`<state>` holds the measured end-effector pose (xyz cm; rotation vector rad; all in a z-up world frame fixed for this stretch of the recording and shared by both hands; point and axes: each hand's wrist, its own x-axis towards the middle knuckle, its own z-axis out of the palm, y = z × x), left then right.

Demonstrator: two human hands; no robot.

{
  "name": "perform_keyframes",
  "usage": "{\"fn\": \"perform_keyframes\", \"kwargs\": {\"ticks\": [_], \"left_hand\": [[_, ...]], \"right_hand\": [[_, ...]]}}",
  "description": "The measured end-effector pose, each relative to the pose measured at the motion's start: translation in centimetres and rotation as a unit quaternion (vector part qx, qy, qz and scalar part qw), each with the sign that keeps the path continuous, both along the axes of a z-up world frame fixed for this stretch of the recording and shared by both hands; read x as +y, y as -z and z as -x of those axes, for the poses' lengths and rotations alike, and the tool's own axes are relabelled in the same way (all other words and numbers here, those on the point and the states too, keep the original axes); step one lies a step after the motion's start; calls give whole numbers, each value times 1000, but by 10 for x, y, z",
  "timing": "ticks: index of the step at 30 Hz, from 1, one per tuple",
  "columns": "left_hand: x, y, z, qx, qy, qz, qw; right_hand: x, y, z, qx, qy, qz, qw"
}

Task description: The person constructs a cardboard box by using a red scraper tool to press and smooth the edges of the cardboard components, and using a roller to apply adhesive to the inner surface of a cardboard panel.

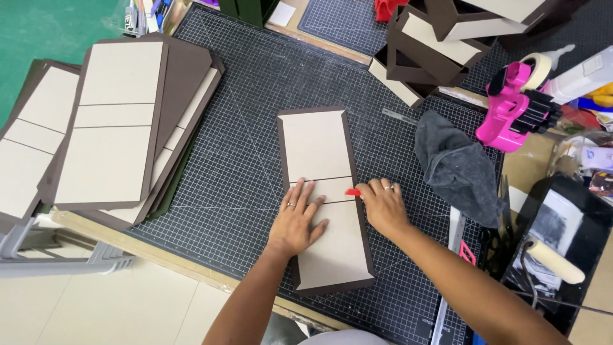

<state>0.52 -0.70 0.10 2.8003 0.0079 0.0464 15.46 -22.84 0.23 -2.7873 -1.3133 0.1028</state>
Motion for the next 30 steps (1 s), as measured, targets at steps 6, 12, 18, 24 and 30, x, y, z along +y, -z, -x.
{"fn": "perform_keyframes", "kwargs": {"ticks": [6, 12, 18, 24, 30], "left_hand": [[0, -2, 0, 0, 1, 0, 1000], [0, 0, 1, -1, 2, -3, 1000], [1, -4, 1, 20, 3, -7, 1000], [0, -1, 1, 12, -1, -4, 1000], [0, -4, 0, 28, 0, -6, 1000]], "right_hand": [[-2, 13, 5, -52, 7, -17, 998], [-4, 11, -13, -40, 30, -4, 999], [5, -22, -12, 44, 2, 1, 999], [-8, 12, 0, -17, -31, -1, 999], [-17, -16, -35, 72, 133, -231, 961]]}}
